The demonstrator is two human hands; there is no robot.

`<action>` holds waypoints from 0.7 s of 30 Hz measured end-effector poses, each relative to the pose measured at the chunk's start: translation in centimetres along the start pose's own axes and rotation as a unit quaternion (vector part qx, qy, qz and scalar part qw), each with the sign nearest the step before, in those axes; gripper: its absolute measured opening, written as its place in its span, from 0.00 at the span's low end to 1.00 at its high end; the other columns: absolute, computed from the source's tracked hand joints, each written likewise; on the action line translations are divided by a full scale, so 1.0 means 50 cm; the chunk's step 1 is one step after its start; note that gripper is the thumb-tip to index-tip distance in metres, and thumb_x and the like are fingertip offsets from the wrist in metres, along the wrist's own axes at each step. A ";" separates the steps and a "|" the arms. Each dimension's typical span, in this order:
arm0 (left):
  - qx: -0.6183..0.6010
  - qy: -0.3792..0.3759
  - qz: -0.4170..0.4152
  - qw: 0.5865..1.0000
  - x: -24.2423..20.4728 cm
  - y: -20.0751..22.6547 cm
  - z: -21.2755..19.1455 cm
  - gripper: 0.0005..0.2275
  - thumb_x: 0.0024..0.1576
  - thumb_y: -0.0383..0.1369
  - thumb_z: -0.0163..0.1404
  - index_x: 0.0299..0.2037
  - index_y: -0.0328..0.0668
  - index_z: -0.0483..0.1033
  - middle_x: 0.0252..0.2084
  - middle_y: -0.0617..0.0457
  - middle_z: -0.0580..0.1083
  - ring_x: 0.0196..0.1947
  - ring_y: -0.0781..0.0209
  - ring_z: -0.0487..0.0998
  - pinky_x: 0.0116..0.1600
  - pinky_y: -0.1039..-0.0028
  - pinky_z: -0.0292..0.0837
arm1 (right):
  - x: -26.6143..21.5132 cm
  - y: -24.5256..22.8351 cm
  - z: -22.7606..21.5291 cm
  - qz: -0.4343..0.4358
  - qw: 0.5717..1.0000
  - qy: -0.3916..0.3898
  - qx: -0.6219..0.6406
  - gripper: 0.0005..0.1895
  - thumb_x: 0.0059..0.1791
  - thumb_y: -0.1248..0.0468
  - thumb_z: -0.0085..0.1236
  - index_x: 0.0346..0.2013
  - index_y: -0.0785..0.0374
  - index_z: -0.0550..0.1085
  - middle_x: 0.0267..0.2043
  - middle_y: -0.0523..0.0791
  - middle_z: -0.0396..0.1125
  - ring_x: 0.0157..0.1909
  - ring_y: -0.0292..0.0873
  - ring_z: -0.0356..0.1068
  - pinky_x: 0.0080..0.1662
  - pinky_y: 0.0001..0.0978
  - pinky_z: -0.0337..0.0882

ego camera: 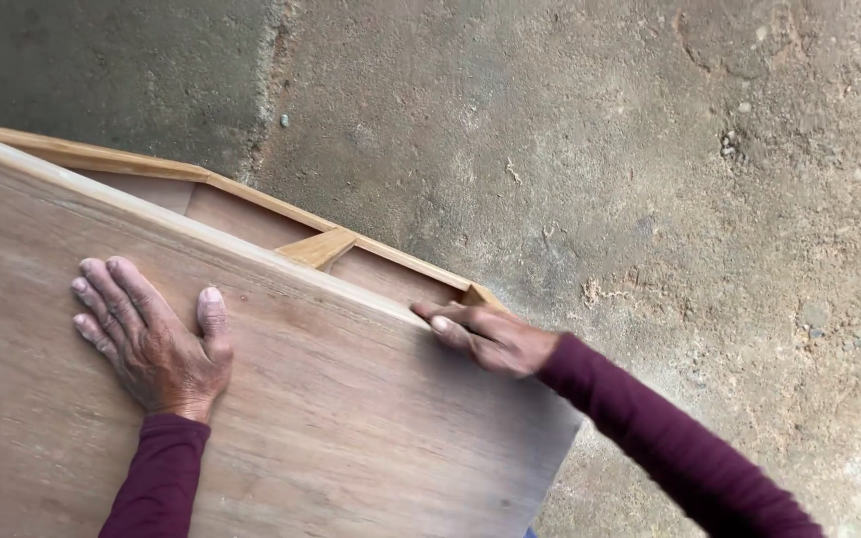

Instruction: Sand the surface of a wooden box and then apply a wood stain using a paintbrush.

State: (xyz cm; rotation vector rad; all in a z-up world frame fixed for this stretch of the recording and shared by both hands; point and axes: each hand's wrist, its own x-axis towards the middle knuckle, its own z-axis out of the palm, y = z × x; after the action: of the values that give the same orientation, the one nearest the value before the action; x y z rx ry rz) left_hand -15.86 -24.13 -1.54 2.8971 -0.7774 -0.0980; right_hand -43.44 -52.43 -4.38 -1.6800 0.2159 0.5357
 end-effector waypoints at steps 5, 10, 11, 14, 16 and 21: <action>-0.001 0.009 -0.001 1.000 0.003 -0.006 -0.001 0.42 0.64 0.54 0.39 0.77 0.23 0.44 0.80 0.25 0.43 0.80 0.29 0.38 0.78 0.41 0.28 | -0.076 0.022 0.020 0.043 0.998 0.034 -0.003 0.35 0.56 0.43 0.27 0.74 0.55 0.58 0.70 0.50 0.63 0.70 0.50 0.62 0.70 0.44 0.57; 0.023 0.035 0.018 0.999 0.008 -0.010 0.007 0.40 0.66 0.55 0.38 0.76 0.22 0.47 0.79 0.25 0.46 0.80 0.29 0.42 0.79 0.42 0.31 | -0.119 0.068 0.053 0.102 0.986 0.101 -0.089 0.34 0.55 0.47 0.32 0.73 0.59 0.58 0.64 0.54 0.69 0.66 0.55 0.69 0.66 0.48 0.67; 0.025 0.034 0.011 0.999 0.010 -0.011 0.007 0.40 0.66 0.55 0.38 0.76 0.22 0.47 0.79 0.25 0.46 0.80 0.29 0.42 0.79 0.42 0.31 | -0.068 0.038 0.059 0.101 0.986 0.094 -0.090 0.34 0.55 0.47 0.32 0.73 0.59 0.58 0.64 0.54 0.69 0.66 0.55 0.69 0.66 0.48 0.67; 0.021 0.049 0.021 0.998 0.011 -0.008 -0.001 0.41 0.65 0.55 0.38 0.76 0.22 0.48 0.79 0.25 0.47 0.80 0.30 0.43 0.78 0.41 0.31 | 0.092 -0.082 0.065 -0.071 0.981 0.144 -0.106 0.33 0.59 0.51 0.30 0.73 0.68 0.55 0.66 0.63 0.63 0.64 0.64 0.67 0.64 0.54 0.65; 0.024 0.053 0.025 0.998 0.016 -0.007 -0.002 0.40 0.64 0.55 0.39 0.75 0.22 0.49 0.78 0.25 0.48 0.79 0.30 0.44 0.78 0.42 0.32 | 0.227 -0.196 0.050 0.005 0.985 0.095 -0.144 0.30 0.56 0.64 0.33 0.75 0.64 0.55 0.52 0.68 0.68 0.50 0.65 0.72 0.56 0.51 0.73; 0.015 0.059 0.039 0.997 0.018 -0.020 -0.003 0.38 0.65 0.52 0.39 0.75 0.24 0.49 0.78 0.28 0.49 0.79 0.32 0.46 0.77 0.41 0.34 | 0.246 -0.114 0.078 -0.052 0.978 0.125 -0.156 0.29 0.56 0.66 0.40 0.74 0.59 0.57 0.51 0.64 0.71 0.45 0.61 0.76 0.52 0.51 0.74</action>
State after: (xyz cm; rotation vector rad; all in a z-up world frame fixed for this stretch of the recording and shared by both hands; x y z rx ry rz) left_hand -14.57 -23.73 -1.58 2.8657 -0.8769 0.0923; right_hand -31.12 -45.68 -5.41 -2.0548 0.2315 0.2876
